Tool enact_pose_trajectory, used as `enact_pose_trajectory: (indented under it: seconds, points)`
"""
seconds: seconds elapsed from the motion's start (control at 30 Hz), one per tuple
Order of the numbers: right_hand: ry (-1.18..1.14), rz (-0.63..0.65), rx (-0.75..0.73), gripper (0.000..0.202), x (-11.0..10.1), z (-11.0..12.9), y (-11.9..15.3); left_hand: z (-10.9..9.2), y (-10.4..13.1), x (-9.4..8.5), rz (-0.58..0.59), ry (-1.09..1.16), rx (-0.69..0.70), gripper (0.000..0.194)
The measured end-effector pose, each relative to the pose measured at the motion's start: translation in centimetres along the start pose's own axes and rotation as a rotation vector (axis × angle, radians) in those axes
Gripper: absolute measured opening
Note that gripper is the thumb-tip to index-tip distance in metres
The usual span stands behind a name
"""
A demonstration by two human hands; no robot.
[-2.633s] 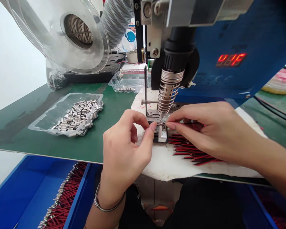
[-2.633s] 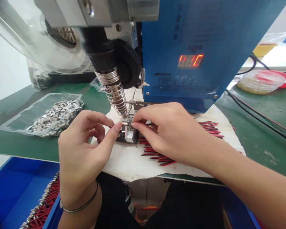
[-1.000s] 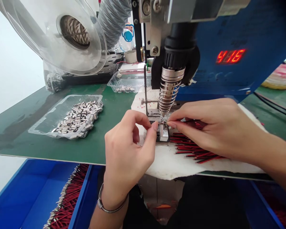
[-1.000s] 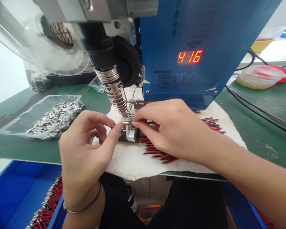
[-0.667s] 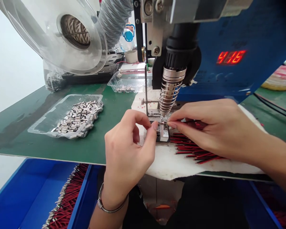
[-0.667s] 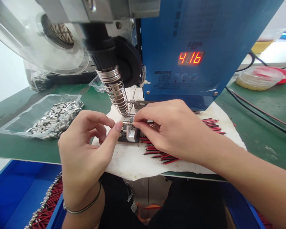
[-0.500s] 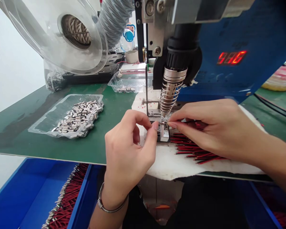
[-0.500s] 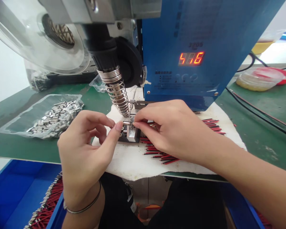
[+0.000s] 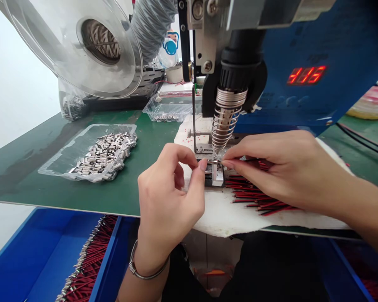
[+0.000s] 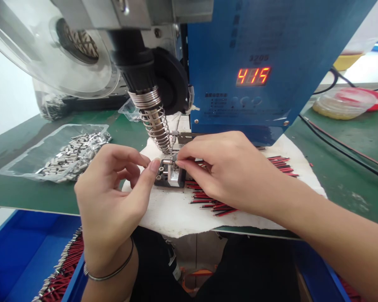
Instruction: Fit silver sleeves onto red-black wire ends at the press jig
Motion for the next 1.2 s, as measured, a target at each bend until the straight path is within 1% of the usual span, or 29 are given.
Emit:
enact_pose_trajectory:
  seconds: [0.33,0.6,0.8,1.2]
  points:
    - [0.011,-0.004,0.002,0.017,0.11,-0.24,0.21,0.19,-0.02,0.15,0.012,-0.003,0.000,0.018]
    - [0.015,-0.023,-0.009,0.016,-0.17,0.17,-0.02,0.12,-0.11,0.19,0.010,-0.010,0.007,0.018]
    - [-0.005,-0.007,0.004,0.016,-0.18,0.01,-0.03,-0.16,-0.26,0.18,0.018,0.007,0.021,0.017]
    - [-0.004,-0.002,0.017,0.016,-0.23,0.10,0.02,0.04,-0.11,0.16,0.013,-0.004,0.003,0.019]
Point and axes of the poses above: each hand's wrist, its own y-axis away from the middle knuckle, its own x-axis out of the palm, z = x × y, the point moved 7 cm from there along -y, towards the middle knuckle, and after that the axes turned 8 degrees about y, right-handed, at the moved point
